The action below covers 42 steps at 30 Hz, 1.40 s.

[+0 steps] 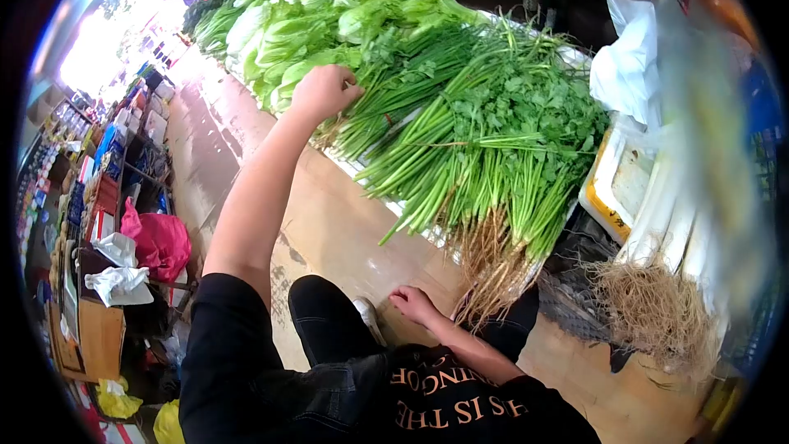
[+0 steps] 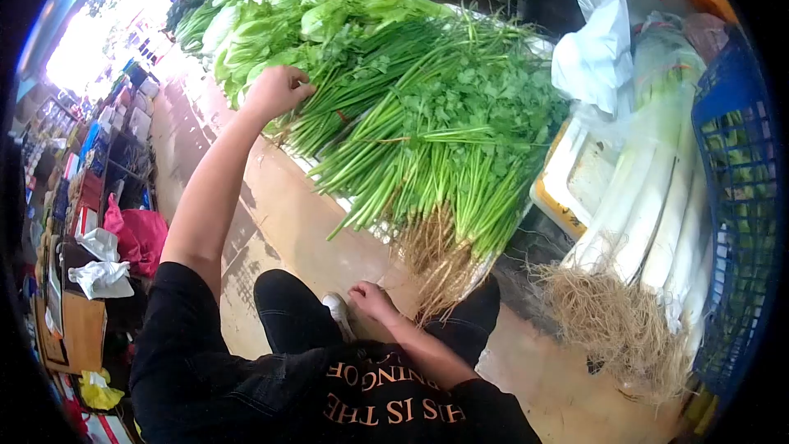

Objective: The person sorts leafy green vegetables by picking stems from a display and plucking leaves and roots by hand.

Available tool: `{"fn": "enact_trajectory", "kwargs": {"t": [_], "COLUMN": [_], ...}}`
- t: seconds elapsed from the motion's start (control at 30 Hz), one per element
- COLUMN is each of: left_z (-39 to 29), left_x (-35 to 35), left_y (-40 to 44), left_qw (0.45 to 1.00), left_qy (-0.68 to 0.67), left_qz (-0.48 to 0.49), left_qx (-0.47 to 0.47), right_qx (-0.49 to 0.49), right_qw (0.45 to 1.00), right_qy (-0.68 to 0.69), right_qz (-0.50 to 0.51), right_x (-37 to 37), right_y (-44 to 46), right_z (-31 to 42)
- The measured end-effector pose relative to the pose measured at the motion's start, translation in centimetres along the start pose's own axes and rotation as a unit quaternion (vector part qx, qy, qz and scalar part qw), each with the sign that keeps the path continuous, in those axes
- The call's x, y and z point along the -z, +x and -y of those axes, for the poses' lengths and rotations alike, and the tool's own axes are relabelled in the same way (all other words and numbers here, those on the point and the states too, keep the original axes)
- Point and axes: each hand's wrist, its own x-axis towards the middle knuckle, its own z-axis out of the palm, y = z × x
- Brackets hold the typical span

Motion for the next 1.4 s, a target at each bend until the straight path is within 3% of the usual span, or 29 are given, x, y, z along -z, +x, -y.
{"fn": "enact_trajectory", "kwargs": {"t": [0.17, 0.27, 0.3, 0.4, 0.6, 0.73, 0.93, 1.13, 1.17, 1.27, 1.4], "left_z": [-0.9, -0.7, -1.2, -4.7, -10.7, -13.9, -15.2, -14.4, -14.0, -13.0, -11.3], "left_x": [0.1, -0.4, -0.4, 0.9, -2.0, -3.8, -5.9, -4.2, -3.7, -3.4, -3.8], "left_y": [-0.5, -0.9, -1.0, -2.5, -4.8, -5.7, -5.7, -5.1, -5.1, -5.5, -6.3], "left_qw": [0.998, 0.995, 0.985, 0.975, 0.941, 0.931, 0.953, 0.929, 0.929, 0.794, 0.722], "left_qy": [0.01, 0.025, 0.031, -0.11, -0.122, -0.171, -0.15, -0.319, -0.341, -0.588, -0.66], "left_qz": [0.02, -0.093, -0.168, -0.183, -0.114, -0.116, -0.072, -0.041, 0.016, 0.151, 0.196], "left_qx": [0.052, 0.037, 0.009, -0.06, -0.294, -0.301, -0.253, -0.184, -0.141, -0.002, 0.072], "right_qx": [-0.016, -0.001, 0.004, -0.017, 0.008, 0.003, -0.027, -0.03, -0.028, -0.027, -0.049], "right_qw": [1.0, 1.0, 1.0, 0.998, 0.993, 0.993, 0.996, 0.993, 0.992, 0.991, 0.989], "right_qy": [-0.026, -0.029, -0.029, -0.058, -0.115, -0.115, -0.079, -0.116, -0.121, -0.131, -0.138], "right_qz": [0.002, 0.009, 0.012, 0.009, -0.008, -0.012, -0.014, -0.008, -0.01, -0.012, -0.005], "right_x": [0.3, 0.2, 0.1, 0.4, -0.4, 0.4, 0.8, 1.3, 1.2, 1.1, 1.1], "right_y": [-0.3, -0.3, -0.3, -0.6, 0.3, -0.1, 0.1, -0.7, -0.8, -0.8, -0.7], "right_z": [0.6, 0.2, 0.0, 0.7, -2.9, -3.6, -4.7, -3.0, -2.9, -2.7, -3.1]}}
